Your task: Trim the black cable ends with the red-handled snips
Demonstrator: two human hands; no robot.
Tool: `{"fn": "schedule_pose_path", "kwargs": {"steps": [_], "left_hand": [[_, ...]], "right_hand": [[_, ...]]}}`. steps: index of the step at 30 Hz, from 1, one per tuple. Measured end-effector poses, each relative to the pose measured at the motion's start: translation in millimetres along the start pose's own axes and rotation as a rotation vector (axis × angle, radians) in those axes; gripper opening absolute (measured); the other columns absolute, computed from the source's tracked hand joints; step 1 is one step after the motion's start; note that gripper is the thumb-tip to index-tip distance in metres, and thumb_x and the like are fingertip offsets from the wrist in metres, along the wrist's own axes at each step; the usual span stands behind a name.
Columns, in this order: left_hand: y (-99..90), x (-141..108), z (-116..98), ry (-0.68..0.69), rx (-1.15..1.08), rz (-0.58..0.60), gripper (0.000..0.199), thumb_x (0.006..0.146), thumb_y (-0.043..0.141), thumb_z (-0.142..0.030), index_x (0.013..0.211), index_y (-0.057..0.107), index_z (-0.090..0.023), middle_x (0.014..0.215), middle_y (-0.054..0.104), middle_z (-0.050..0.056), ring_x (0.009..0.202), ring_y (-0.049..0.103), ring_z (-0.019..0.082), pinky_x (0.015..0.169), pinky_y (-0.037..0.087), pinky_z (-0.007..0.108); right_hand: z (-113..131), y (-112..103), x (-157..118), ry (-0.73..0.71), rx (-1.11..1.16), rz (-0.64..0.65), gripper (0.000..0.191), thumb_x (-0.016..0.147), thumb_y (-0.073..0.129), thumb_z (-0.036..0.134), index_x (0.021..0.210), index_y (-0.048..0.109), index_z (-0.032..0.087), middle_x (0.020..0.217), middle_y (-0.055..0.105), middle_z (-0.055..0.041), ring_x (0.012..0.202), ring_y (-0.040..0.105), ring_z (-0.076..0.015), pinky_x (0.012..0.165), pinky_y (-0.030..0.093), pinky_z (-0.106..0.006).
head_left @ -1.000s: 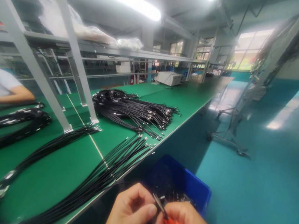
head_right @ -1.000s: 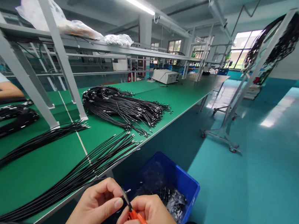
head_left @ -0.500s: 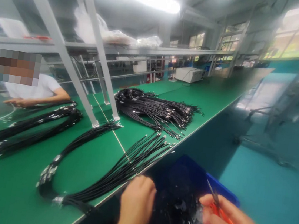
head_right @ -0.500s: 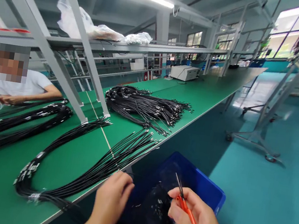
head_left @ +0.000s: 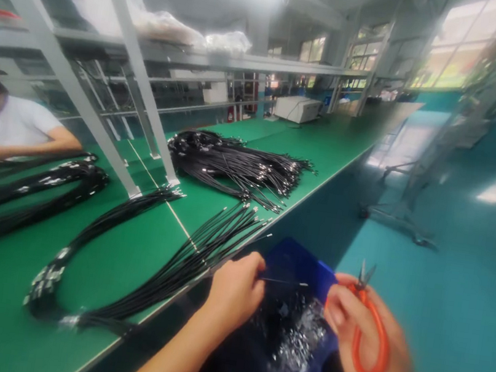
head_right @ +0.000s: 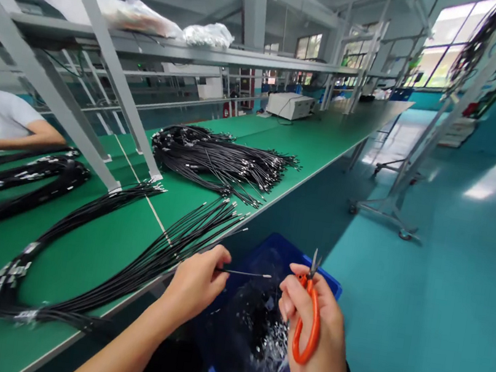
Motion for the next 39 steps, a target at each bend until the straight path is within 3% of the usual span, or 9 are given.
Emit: {"fn": "schedule_pose_path", "kwargs": {"steps": [3, 6, 11, 15, 19, 27, 34, 39], "left_hand": [[-2.7, 3.0, -32.5, 0.159, -0.181, 0.096, 0.013, 0.080, 0.060, -0.015, 0.088, 0.063, -0.025, 0.083, 0.068, -0.002, 0.073, 0.062, 0.016, 0.063, 0.041, 0.023], [-13.2, -4.7, -41.7, 0.181, -0.359, 0.067, 0.011, 0.085, 0.056, -0.015, 0.084, 0.064, -0.022, 0.080, 0.064, -0.001, 0.073, 0.060, 0.014, 0.065, 0.042, 0.021], [-18.2, -27.2, -21.7, -0.055, -0.838, -0.121, 0.008, 0.082, 0.059, -0.019, 0.075, 0.063, -0.019, 0.071, 0.058, 0.000, 0.067, 0.054, 0.015, 0.062, 0.040, 0.023], [4.1, -41.5, -9.7, -0.218, -1.037, -0.058, 0.018, 0.079, 0.064, -0.032, 0.070, 0.062, -0.017, 0.064, 0.057, -0.001, 0.063, 0.050, 0.015, 0.059, 0.038, 0.023], [20.6, -46.5, 0.3, -0.287, -1.206, -0.041, 0.032, 0.071, 0.071, -0.045, 0.062, 0.060, -0.015, 0.056, 0.052, -0.003, 0.056, 0.042, 0.012, 0.054, 0.034, 0.022], [32.7, -50.2, 3.1, -0.256, -1.243, -0.042, 0.033, 0.071, 0.072, -0.045, 0.062, 0.060, -0.015, 0.057, 0.053, -0.001, 0.057, 0.044, 0.012, 0.055, 0.034, 0.022], [28.4, -52.7, 1.3, -0.278, -1.178, -0.062, 0.033, 0.072, 0.070, -0.045, 0.063, 0.063, -0.015, 0.058, 0.057, -0.001, 0.057, 0.044, 0.013, 0.056, 0.035, 0.023], [29.7, -53.4, -5.6, -0.186, -1.238, 0.009, 0.029, 0.079, 0.064, -0.044, 0.071, 0.060, -0.017, 0.068, 0.063, 0.003, 0.064, 0.053, 0.016, 0.063, 0.042, 0.026]], "right_hand": [[11.3, -4.4, 0.7, -0.025, -0.049, -0.048, 0.033, 0.056, 0.083, 0.025, 0.084, 0.067, 0.021, 0.057, 0.056, 0.0045, 0.051, 0.044, -0.0098, 0.047, 0.037, -0.019], [6.2, -9.2, 0.0, 0.033, -0.097, -0.047, 0.033, 0.056, 0.083, 0.027, 0.084, 0.066, 0.020, 0.051, 0.051, 0.0061, 0.047, 0.042, -0.0085, 0.043, 0.034, -0.019], [-23.4, -1.7, -15.8, 0.201, -0.133, 0.057, 0.030, 0.060, 0.082, 0.028, 0.082, 0.062, 0.020, 0.050, 0.047, 0.0088, 0.041, 0.037, -0.0057, 0.040, 0.029, -0.018], [-33.4, 14.5, -26.8, 0.155, -0.182, 0.118, 0.027, 0.064, 0.079, 0.025, 0.085, 0.062, 0.021, 0.061, 0.061, 0.0040, 0.046, 0.049, -0.0094, 0.046, 0.039, -0.021], [-32.1, 25.5, -25.9, 0.041, -0.058, 0.091, 0.030, 0.063, 0.080, 0.027, 0.087, 0.063, 0.021, 0.072, 0.068, -0.0003, 0.049, 0.056, -0.0122, 0.051, 0.045, -0.026], [-32.1, 36.7, -25.4, 0.037, 0.026, 0.089, 0.033, 0.060, 0.083, 0.029, 0.085, 0.063, 0.021, 0.067, 0.067, 0.0014, 0.051, 0.058, -0.0129, 0.054, 0.047, -0.026], [-32.1, 37.4, -23.5, -0.026, 0.025, 0.103, 0.028, 0.063, 0.080, 0.026, 0.084, 0.062, 0.020, 0.064, 0.065, 0.0023, 0.046, 0.058, -0.0130, 0.049, 0.045, -0.026], [-46.0, 37.6, -24.3, 0.145, 0.084, 0.127, 0.027, 0.063, 0.079, 0.024, 0.084, 0.061, 0.020, 0.061, 0.064, 0.0024, 0.048, 0.056, -0.0122, 0.047, 0.042, -0.023]]}}
Point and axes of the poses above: each hand's wrist, its own x-axis towards the middle knuckle, its own y-axis out of the palm, z = x × y, the point moved 6 cm from there along x, towards the middle knuckle
